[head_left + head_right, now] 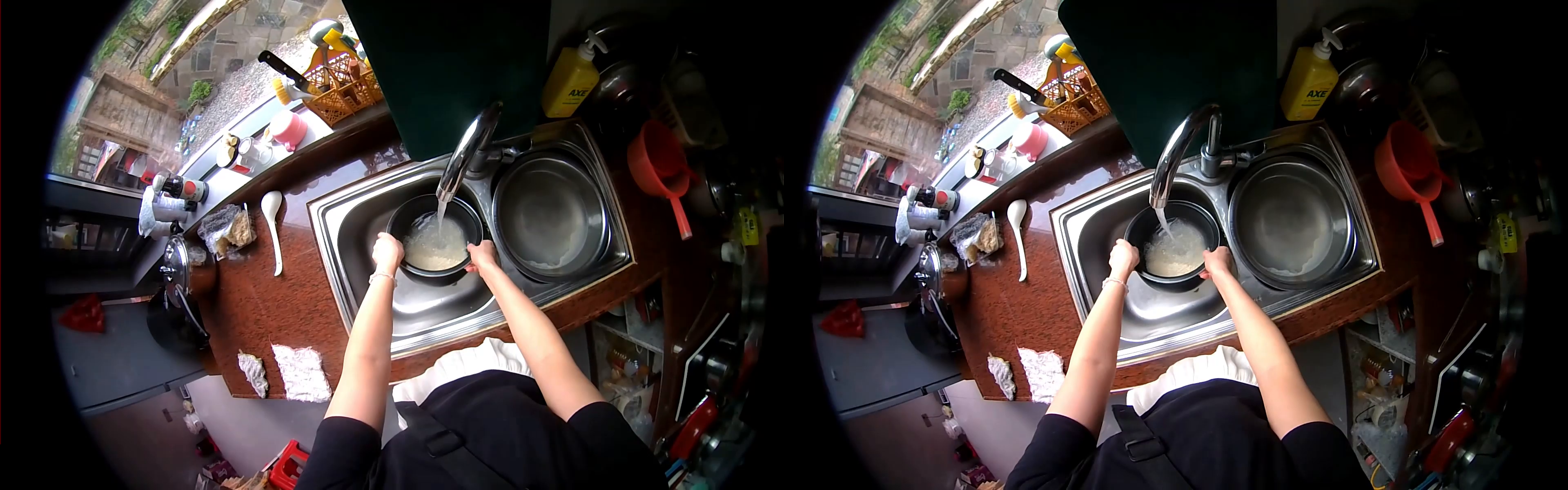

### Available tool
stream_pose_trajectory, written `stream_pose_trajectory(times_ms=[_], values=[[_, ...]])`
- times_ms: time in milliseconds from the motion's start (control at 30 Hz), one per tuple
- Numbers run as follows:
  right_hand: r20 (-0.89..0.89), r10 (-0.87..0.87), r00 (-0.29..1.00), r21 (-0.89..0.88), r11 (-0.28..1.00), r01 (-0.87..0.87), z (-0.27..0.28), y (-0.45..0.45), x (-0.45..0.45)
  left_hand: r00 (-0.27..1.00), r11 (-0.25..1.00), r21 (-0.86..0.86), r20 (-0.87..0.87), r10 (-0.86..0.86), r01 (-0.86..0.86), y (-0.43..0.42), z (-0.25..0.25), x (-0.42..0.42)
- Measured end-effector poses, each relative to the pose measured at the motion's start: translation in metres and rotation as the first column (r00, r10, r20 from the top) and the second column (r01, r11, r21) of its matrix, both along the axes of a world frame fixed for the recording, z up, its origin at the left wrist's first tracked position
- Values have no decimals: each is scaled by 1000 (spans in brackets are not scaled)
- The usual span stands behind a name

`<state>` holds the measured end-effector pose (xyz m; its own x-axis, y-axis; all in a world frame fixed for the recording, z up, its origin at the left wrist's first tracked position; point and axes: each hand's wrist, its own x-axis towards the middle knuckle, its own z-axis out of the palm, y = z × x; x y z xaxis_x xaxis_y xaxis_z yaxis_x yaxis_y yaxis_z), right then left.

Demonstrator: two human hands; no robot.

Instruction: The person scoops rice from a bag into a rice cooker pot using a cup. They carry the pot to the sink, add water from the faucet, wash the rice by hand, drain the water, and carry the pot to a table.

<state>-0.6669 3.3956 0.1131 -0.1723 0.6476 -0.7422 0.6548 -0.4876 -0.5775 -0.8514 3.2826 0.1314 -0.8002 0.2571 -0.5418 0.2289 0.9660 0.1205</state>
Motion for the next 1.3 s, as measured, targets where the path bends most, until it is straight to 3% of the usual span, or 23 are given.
stream_pose_trajectory(times_ms=[500, 600, 700, 733, 833, 900, 1067, 1167, 1200, 1300], values=[[-10, 17, 1000, 5, 1000, -17, 3, 3, -1, 1000, 1000, 19, 1, -3, 3, 0, 6, 3], [-4, -5, 1000, -16, 1000, 5, -3, 2, -1, 998, 987, 163, -64, -6, 16, -9, -6, 1], [-144, -19, 989, 99, 995, 34, -9, -13, 15, 993, 907, 410, -104, -55, 93, -32, -17, 8], [-157, 9, 988, 36, 999, -3, -5, -17, 22, 988, 848, 516, -150, -46, 118, -44, -21, 15], [-250, 63, 966, 130, 991, -31, 10, -36, 38, 983, 769, 637, -169, 72, 53, -71, -17, 37], [-268, 143, 953, 166, 981, -101, 26, -41, 39, 987, 779, 624, -79, 142, -63, -85, -13, 36], [-356, 257, 898, 274, 948, -163, 60, -35, 27, 961, 613, 790, -174, 216, 5, -88, 6, 31], [-415, 235, 879, 286, 951, -120, 57, -23, 28, 966, 646, 759, -101, 240, -81, -77, 15, 37], [-385, 288, 877, 299, 938, -177, 58, -17, 32, 964, 635, 768, -95, 250, -89, -74, 17, 43], [-379, 252, 890, 207, 961, -183, 70, -18, 47, 966, 661, 749, -138, 220, -43, -81, 20, 53]])
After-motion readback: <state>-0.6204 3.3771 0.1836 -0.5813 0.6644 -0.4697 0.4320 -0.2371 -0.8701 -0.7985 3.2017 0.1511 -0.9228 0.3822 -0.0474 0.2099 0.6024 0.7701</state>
